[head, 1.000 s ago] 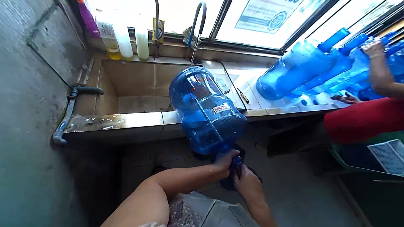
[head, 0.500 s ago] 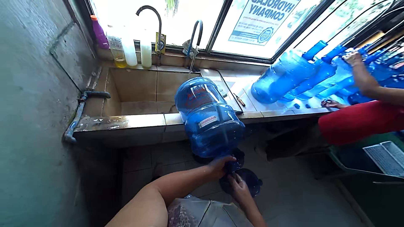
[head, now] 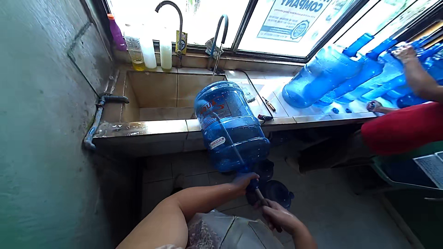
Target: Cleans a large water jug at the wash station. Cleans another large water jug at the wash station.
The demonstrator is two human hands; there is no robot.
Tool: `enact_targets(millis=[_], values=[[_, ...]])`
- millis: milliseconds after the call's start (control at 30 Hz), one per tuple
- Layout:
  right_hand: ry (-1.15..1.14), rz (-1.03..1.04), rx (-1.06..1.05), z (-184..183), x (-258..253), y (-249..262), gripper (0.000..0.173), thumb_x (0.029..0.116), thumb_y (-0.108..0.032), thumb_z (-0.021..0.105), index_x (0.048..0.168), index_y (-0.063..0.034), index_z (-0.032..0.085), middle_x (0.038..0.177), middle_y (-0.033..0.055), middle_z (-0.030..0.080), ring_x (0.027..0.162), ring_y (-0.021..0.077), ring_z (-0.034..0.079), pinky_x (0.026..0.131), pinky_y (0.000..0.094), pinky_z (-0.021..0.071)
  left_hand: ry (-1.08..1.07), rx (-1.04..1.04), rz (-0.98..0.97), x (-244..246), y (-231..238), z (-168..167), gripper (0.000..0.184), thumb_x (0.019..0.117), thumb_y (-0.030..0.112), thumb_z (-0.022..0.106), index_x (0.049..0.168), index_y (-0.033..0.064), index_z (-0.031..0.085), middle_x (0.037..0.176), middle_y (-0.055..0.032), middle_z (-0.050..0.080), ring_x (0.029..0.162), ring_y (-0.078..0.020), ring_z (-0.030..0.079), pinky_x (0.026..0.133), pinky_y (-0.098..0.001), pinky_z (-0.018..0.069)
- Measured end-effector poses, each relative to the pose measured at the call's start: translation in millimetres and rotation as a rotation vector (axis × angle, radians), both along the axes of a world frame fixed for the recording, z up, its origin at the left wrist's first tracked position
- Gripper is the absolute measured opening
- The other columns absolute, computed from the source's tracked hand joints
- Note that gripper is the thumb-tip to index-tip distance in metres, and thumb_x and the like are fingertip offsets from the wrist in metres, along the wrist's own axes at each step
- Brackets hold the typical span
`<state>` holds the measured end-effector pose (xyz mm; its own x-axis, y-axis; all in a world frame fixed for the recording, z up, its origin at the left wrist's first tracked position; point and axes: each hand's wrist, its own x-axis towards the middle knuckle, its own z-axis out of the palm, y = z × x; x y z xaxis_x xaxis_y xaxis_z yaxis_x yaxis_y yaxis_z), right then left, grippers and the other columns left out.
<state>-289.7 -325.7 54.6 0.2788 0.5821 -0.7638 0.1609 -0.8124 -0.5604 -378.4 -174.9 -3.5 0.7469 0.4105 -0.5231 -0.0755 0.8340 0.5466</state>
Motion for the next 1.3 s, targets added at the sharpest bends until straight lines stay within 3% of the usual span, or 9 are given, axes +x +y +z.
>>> enact_targets(millis=[267, 433, 600, 700, 800, 933, 1033, 1167, 1300], values=[[0.114, -0.203, 0.034, -38.7, -16.1, -91.9, 0.014, 0.0937, -0.018, 0.065, 0.099, -0.0075, 0.073, 0.053, -0.0087, 0.051, 0.038, 0.0001, 0.039, 0.039, 0.0194, 0.0369, -0.029, -0.047, 0.017, -2.9, 4.9, 2.9, 0.021, 0.0916, 0.004, 0.068, 0.109, 0.0009, 0.057, 0.088, -0.0092, 0.066, 0.077, -0.0168, 0.066, 0.074, -0.0321, 0.0578], [-0.365, -0.224, 0.104, -42.9, -49.4, -111.3, 0.028, 0.0974, 0.0, 0.059, 0.123, 0.0065, 0.07, 0.099, 0.0201, 0.073, 0.085, 0.0159, 0.066, 0.083, 0.0346, 0.0524, -0.028, 0.003, -0.001, 0.2, 13.1, -6.2, 0.023, 0.0907, 0.004, 0.068, 0.111, 0.0004, 0.057, 0.09, -0.0097, 0.065, 0.078, -0.0172, 0.066, 0.075, -0.0323, 0.0579], [0.064, -0.438, -0.142, 39.9, -92.6, -41.2, 0.022, 0.0979, 0.011, 0.053, 0.117, 0.0078, 0.062, 0.097, 0.0109, 0.07, 0.084, 0.0056, 0.064, 0.081, 0.0215, 0.0522, -0.228, -0.154, -0.058, -4.2, 16.1, -22.8, 0.029, 0.1, 0.006, 0.056, 0.128, 0.0018, 0.05, 0.105, -0.0104, 0.064, 0.086, -0.0176, 0.066, 0.081, -0.0325, 0.058], [-0.151, -0.345, 0.107, -24.0, -81.2, -71.2, 0.025, 0.0965, 0.008, 0.057, 0.118, 0.0113, 0.068, 0.099, 0.0181, 0.074, 0.087, 0.012, 0.065, 0.083, 0.0268, 0.0515, 0.002, -0.049, 0.021, 0.6, 14.0, -11.9, 0.044, 0.0965, 0.022, 0.071, 0.132, 0.003, 0.053, 0.11, -0.0137, 0.064, 0.093, -0.0208, 0.064, 0.085, -0.0375, 0.0557], [-0.218, -0.318, 0.134, -101.3, -64.6, -90.9, 0.015, 0.0936, 0.004, 0.063, 0.103, 0.0024, 0.074, 0.083, 0.0085, 0.073, 0.073, 0.0069, 0.065, 0.073, 0.0262, 0.0546, 0.11, 0.041, 0.046, 3.2, 5.9, -12.0, 0.043, 0.0896, 0.016, 0.078, 0.123, 0.0002, 0.057, 0.103, -0.0148, 0.066, 0.087, -0.0218, 0.066, 0.08, -0.0375, 0.0572], [-0.337, -0.171, 0.124, -89.6, -42.5, -26.2, 0.017, 0.0969, -0.007, 0.062, 0.106, -0.0001, 0.075, 0.094, 0.015, 0.074, 0.089, 0.0249, 0.07, 0.087, 0.0472, 0.0547, 0.086, 0.07, -0.033, 2.1, -15.1, -18.0, 0.034, 0.0904, 0.012, 0.074, 0.118, -0.0017, 0.059, 0.096, -0.0137, 0.068, 0.083, -0.0208, 0.068, 0.078, -0.0367, 0.0585], [-0.391, -0.146, 0.102, -68.7, -37.3, 9.8, 0.016, 0.0947, -0.014, 0.067, 0.1, -0.0003, 0.073, 0.088, 0.0156, 0.071, 0.084, 0.0275, 0.067, 0.08, 0.0519, 0.0531, -0.002, -0.01, -0.127, -1.4, -20.6, -17.9, 0.026, 0.0925, 0.01, 0.068, 0.115, 0.0018, 0.058, 0.094, -0.0105, 0.068, 0.08, -0.0184, 0.068, 0.074, -0.035, 0.0582], [-0.151, -0.275, 0.132, -52.8, -51.6, -26.0, 0.016, 0.096, -0.006, 0.061, 0.107, -0.0018, 0.072, 0.074, -0.0007, 0.063, 0.054, 0.0034, 0.05, 0.053, 0.0224, 0.0458, -0.217, -0.104, -0.121, -1.6, 13.4, -21.1, 0.023, 0.1, 0.008, 0.054, 0.123, 0.0029, 0.054, 0.107, -0.0098, 0.065, 0.087, -0.0171, 0.067, 0.081, -0.0331, 0.0577], [-0.549, -0.29, 0.146, -81.4, -61.7, -98.3, 0.022, 0.0987, -0.007, 0.062, 0.115, -0.0008, 0.075, 0.097, 0.0202, 0.075, 0.089, 0.0292, 0.072, 0.086, 0.0513, 0.0558, -0.008, 0.047, -0.022, 11.8, 30.4, -0.3, 0.045, 0.0944, 0.015, 0.073, 0.131, -0.0009, 0.053, 0.11, -0.0157, 0.065, 0.095, -0.0221, 0.067, 0.086, -0.0384, 0.0578]])
